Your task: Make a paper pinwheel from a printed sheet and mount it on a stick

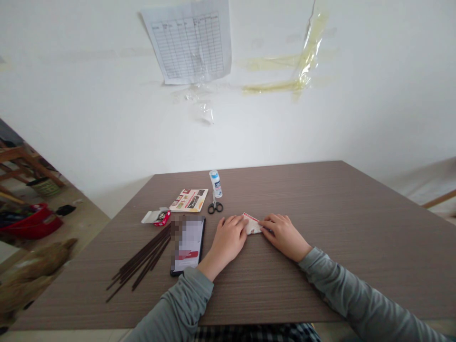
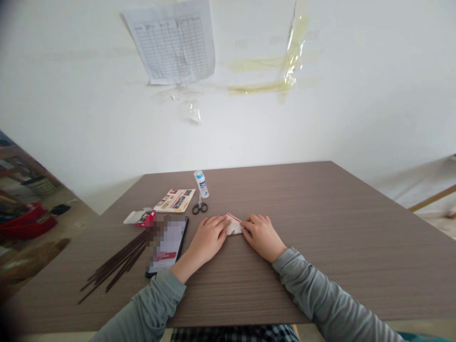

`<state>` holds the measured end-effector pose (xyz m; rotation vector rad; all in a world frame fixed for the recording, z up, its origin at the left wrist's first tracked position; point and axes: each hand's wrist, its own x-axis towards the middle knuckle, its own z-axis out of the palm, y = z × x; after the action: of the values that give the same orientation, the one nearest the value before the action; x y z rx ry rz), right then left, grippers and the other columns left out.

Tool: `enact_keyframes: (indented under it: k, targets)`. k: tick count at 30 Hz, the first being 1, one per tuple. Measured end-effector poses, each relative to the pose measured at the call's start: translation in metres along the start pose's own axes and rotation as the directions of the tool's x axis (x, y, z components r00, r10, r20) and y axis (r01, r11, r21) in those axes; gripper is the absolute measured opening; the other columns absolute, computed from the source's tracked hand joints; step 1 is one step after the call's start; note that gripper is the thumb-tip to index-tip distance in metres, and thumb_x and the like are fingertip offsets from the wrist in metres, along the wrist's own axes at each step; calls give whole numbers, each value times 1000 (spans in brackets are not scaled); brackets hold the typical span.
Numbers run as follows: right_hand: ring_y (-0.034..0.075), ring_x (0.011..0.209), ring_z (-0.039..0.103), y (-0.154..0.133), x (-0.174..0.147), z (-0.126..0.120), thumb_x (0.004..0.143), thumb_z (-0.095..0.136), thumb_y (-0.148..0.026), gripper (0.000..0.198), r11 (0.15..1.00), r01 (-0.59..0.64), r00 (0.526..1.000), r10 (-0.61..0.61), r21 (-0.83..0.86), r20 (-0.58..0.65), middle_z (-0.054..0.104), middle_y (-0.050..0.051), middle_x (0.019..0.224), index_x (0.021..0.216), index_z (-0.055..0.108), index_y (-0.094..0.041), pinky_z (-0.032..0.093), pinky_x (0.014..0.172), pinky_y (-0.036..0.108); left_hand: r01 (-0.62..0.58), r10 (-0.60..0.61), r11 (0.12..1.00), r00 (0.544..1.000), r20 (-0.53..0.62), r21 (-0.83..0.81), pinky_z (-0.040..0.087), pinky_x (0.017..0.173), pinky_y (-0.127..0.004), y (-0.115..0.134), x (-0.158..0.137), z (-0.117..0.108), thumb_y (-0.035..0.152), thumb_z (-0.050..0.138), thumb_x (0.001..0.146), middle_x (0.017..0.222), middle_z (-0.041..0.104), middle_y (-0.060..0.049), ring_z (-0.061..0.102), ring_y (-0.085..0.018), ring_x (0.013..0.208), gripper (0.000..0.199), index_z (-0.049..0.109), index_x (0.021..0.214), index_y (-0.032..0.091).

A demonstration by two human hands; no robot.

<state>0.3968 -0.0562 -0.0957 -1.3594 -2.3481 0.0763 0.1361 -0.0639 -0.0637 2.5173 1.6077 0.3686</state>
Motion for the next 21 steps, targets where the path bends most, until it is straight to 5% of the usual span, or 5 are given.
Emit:
enact_keyframes:
  k: [21]
  targets:
    - [32, 116, 88, -2, -1, -2, 123, 74, -23, 33, 1000, 5, 999, -6, -29, -33, 96, 13, 126, 137, 103, -30, 61, 103, 43, 41, -41, 999, 999, 9, -33, 55, 151, -70, 4, 0, -3, 16, 64, 128, 182, 84, -14, 76, -39, 171, 47, 90, 165, 28]
